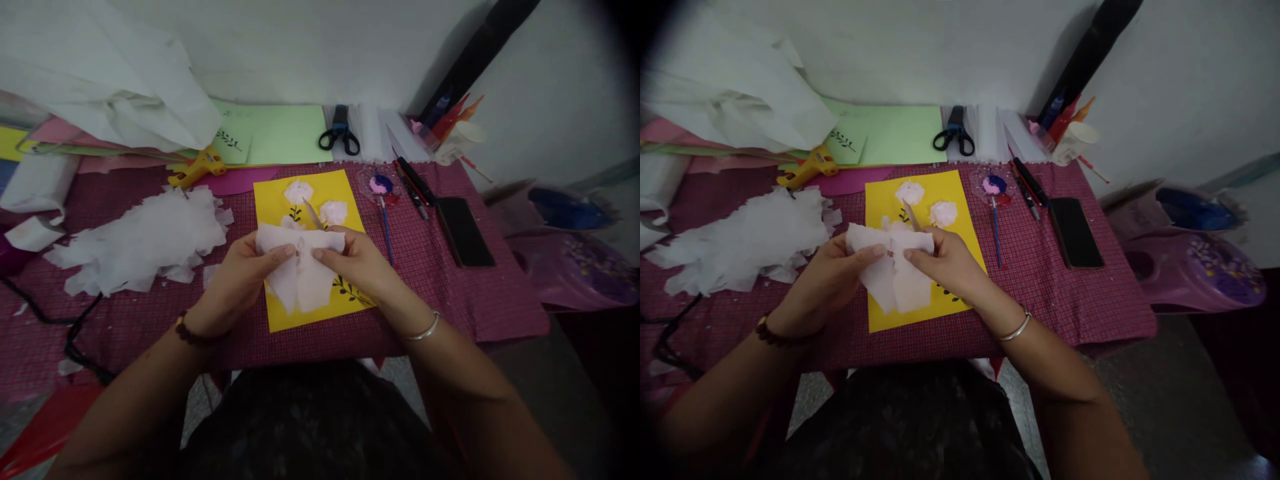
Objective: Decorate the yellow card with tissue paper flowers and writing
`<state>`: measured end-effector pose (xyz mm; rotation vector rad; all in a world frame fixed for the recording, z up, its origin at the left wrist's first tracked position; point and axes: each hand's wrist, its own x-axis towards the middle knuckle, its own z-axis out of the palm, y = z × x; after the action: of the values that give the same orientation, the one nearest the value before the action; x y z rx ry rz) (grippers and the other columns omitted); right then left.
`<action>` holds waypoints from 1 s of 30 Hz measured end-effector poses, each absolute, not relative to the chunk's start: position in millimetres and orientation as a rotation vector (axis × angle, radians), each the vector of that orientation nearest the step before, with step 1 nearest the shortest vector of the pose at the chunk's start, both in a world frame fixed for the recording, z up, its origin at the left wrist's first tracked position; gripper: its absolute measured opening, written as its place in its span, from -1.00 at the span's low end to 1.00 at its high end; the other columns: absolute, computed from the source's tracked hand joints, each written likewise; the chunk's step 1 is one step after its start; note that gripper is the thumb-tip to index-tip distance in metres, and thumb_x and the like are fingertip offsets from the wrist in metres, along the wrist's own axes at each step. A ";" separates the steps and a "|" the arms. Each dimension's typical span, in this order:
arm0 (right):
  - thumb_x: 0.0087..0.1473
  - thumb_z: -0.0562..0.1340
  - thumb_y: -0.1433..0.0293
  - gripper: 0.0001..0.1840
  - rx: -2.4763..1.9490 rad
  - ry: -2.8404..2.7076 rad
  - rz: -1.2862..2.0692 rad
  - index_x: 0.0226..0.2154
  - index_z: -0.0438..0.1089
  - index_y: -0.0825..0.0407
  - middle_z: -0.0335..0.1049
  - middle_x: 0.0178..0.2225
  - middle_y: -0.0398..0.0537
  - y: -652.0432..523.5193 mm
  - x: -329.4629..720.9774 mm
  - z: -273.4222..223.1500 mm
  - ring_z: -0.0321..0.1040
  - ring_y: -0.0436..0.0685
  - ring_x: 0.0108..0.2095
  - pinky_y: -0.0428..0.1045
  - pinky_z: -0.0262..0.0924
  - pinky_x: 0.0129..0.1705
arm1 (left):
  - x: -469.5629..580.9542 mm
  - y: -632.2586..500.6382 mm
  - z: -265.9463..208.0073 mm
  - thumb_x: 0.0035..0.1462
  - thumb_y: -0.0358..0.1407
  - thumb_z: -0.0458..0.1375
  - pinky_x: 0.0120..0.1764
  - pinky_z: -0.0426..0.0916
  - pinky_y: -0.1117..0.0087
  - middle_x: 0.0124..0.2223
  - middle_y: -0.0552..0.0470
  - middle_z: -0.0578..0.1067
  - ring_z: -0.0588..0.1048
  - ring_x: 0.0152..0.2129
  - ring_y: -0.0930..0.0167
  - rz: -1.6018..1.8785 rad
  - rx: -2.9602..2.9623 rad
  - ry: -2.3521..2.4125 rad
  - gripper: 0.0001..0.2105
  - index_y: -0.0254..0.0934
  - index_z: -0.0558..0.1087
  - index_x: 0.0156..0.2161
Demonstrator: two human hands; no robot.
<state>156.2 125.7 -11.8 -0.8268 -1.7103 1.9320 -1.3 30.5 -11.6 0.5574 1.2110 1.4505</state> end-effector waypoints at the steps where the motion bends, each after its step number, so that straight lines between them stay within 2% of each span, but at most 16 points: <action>1: -0.08 0.30 0.28 -0.79 -0.831 -1.730 1.904 -0.41 0.30 0.02 0.24 -0.51 -0.22 125.5 156.0 -11.1 0.16 -0.04 -0.50 -0.08 0.10 -0.47 | -1.6 30.5 -12.0 -0.11 -0.29 0.38 -0.37 0.46 0.44 -0.35 0.03 0.60 0.53 -0.49 0.46 1.439 0.576 1.218 -0.74 -0.31 0.50 -0.28; 6: -0.05 0.26 0.33 -0.79 -0.860 -1.884 1.709 -0.53 0.19 0.00 0.08 -0.57 -0.26 123.5 154.9 -11.3 0.04 -0.07 -0.55 -0.09 -0.05 -0.53 | 0.9 33.6 -16.0 -0.16 -0.22 0.39 -0.35 0.45 0.37 -0.35 0.00 0.58 0.53 -0.47 0.41 1.406 0.611 1.195 -0.69 -0.30 0.48 -0.30; 10: -0.03 0.24 0.36 -0.81 -0.821 -2.012 1.522 -0.53 0.19 -0.01 0.08 -0.56 -0.25 119.9 154.5 -10.9 0.03 -0.06 -0.54 -0.08 -0.07 -0.52 | 4.0 35.7 -19.4 -0.22 -0.19 0.41 -0.47 0.38 0.46 -0.45 0.08 0.51 0.45 -0.56 0.49 1.409 0.587 1.231 -0.67 -0.30 0.44 -0.37; 14: -0.01 0.23 0.38 -0.78 -0.736 -2.056 1.409 -0.56 0.16 -0.01 0.08 -0.56 -0.25 114.7 153.4 -8.0 0.03 -0.05 -0.53 -0.06 -0.07 -0.50 | 3.9 31.1 -10.6 -0.16 -0.23 0.38 -0.58 0.21 0.54 -0.51 0.17 0.39 0.31 -0.62 0.57 1.481 0.778 1.467 -0.72 -0.28 0.40 -0.40; 19: -0.01 0.25 0.34 -0.81 -0.703 -2.131 1.427 -0.53 0.23 0.01 0.11 -0.57 -0.26 116.2 153.7 -6.1 0.05 -0.05 -0.54 -0.07 -0.06 -0.51 | 2.1 23.1 7.0 -0.02 -0.28 0.28 -0.48 0.22 0.49 -0.45 0.11 0.42 0.34 -0.51 0.51 1.429 1.108 1.666 -0.86 -0.29 0.43 -0.43; 23: -0.04 0.30 0.25 -0.79 -0.723 -2.176 1.399 -0.45 0.31 0.02 0.24 -0.51 -0.21 123.9 159.1 -2.1 0.14 -0.02 -0.47 -0.07 0.03 -0.43 | 4.2 23.2 5.4 0.01 -0.32 0.23 -0.39 0.26 0.44 -0.45 0.08 0.44 0.38 -0.46 0.47 1.329 1.285 1.660 -0.91 -0.28 0.44 -0.45; 26: -0.02 0.28 0.31 -0.86 -0.685 -2.187 1.386 -0.44 0.33 0.03 0.33 -0.44 -0.16 127.4 162.4 -0.5 0.24 0.01 -0.40 -0.05 0.10 -0.34 | 8.1 24.7 0.1 0.02 -0.33 0.22 -0.41 0.25 0.44 -0.47 0.08 0.44 0.37 -0.49 0.48 1.302 1.374 1.655 -0.90 -0.27 0.44 -0.47; 30: -0.03 0.22 0.42 -0.96 -0.715 -2.171 1.386 -0.47 0.33 0.02 0.33 -0.46 -0.17 128.2 163.9 -1.9 0.25 0.01 -0.41 -0.05 0.12 -0.34 | 11.4 26.1 -3.6 0.01 -0.33 0.22 -0.45 0.24 0.46 -0.50 0.09 0.44 0.36 -0.53 0.49 1.304 1.351 1.662 -0.90 -0.27 0.43 -0.50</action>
<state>163.9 128.2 -1.9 -0.7151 -2.1709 1.3865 11.4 26.1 -3.6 1.3505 1.6623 1.3036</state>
